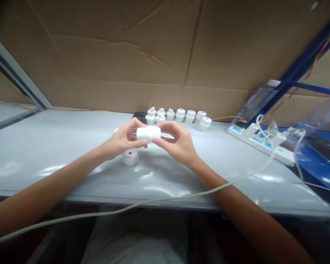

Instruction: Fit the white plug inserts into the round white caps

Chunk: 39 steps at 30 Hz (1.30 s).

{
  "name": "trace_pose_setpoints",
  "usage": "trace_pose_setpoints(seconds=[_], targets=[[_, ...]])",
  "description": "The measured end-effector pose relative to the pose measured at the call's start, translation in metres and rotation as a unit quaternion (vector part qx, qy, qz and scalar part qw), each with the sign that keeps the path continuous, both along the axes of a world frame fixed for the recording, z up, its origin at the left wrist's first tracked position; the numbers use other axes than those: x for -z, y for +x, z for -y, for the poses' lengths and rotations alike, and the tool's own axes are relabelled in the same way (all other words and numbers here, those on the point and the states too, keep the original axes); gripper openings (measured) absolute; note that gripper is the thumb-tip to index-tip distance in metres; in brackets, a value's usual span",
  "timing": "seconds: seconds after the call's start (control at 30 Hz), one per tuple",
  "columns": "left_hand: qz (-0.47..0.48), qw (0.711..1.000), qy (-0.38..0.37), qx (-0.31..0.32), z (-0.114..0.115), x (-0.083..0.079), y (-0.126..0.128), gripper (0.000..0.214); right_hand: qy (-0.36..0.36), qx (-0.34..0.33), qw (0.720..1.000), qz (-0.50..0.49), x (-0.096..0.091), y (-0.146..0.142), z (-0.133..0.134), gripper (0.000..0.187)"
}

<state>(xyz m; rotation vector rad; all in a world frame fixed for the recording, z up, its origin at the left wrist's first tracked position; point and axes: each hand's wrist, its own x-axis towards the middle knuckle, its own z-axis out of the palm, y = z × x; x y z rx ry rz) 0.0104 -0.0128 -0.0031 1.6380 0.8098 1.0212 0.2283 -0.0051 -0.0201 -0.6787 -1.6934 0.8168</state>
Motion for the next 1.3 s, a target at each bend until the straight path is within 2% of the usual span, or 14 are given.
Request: trace_pose_setpoints(seconds=[0.13,0.23,0.3,0.4,0.5,0.57,0.63,0.73,0.87,1.0,1.07,1.2,1.3], targets=[[-0.006,0.997,-0.076,0.013,0.0,-0.002,0.002,0.047,0.13,-0.023,0.99,0.054,-0.002,0.0,0.008,0.028],[-0.015,0.997,-0.077,0.021,0.0,-0.003,0.002,0.049,0.158,-0.021,0.984,0.077,-0.003,0.0,0.011,0.025],[-0.016,0.998,-0.056,0.017,0.0,-0.003,0.001,0.046,0.132,-0.012,0.989,0.064,-0.002,-0.001,0.011,0.028],[-0.014,0.999,-0.018,0.024,0.0,-0.001,-0.001,0.042,0.042,0.003,0.999,0.034,-0.001,-0.001,0.008,0.037],[0.0,1.0,0.004,0.028,0.0,0.0,-0.001,0.047,-0.012,0.009,1.0,0.018,0.0,0.0,0.004,0.039],[0.004,1.0,-0.016,0.021,-0.001,0.001,-0.001,0.044,0.023,0.0,1.0,0.02,-0.001,0.001,0.005,0.035],[0.0,0.998,-0.068,0.009,-0.002,0.0,0.0,0.04,0.097,-0.009,0.994,0.047,-0.003,0.002,0.007,0.029],[-0.01,0.993,-0.119,0.013,-0.003,-0.001,0.0,0.049,0.163,-0.018,0.982,0.089,-0.005,0.002,0.011,0.025],[-0.006,0.994,-0.099,0.045,-0.001,-0.002,0.0,0.044,0.097,-0.022,0.992,0.081,-0.005,0.002,0.012,0.03],[-0.013,0.999,-0.025,0.023,0.0,0.0,-0.001,0.035,0.015,0.012,0.997,0.072,-0.002,0.001,0.008,0.036],[-0.018,1.0,0.02,0.017,-0.002,0.002,-0.002,0.039,-0.038,0.019,0.997,0.059,-0.001,0.0,0.005,0.038],[-0.027,0.995,0.099,0.012,-0.003,0.005,-0.001,0.038,-0.175,-0.034,0.984,0.01,0.001,-0.003,0.0,0.041],[-0.028,0.99,0.142,-0.001,-0.001,0.002,0.001,0.04,-0.216,-0.054,0.975,-0.015,-0.001,-0.004,-0.001,0.042]])
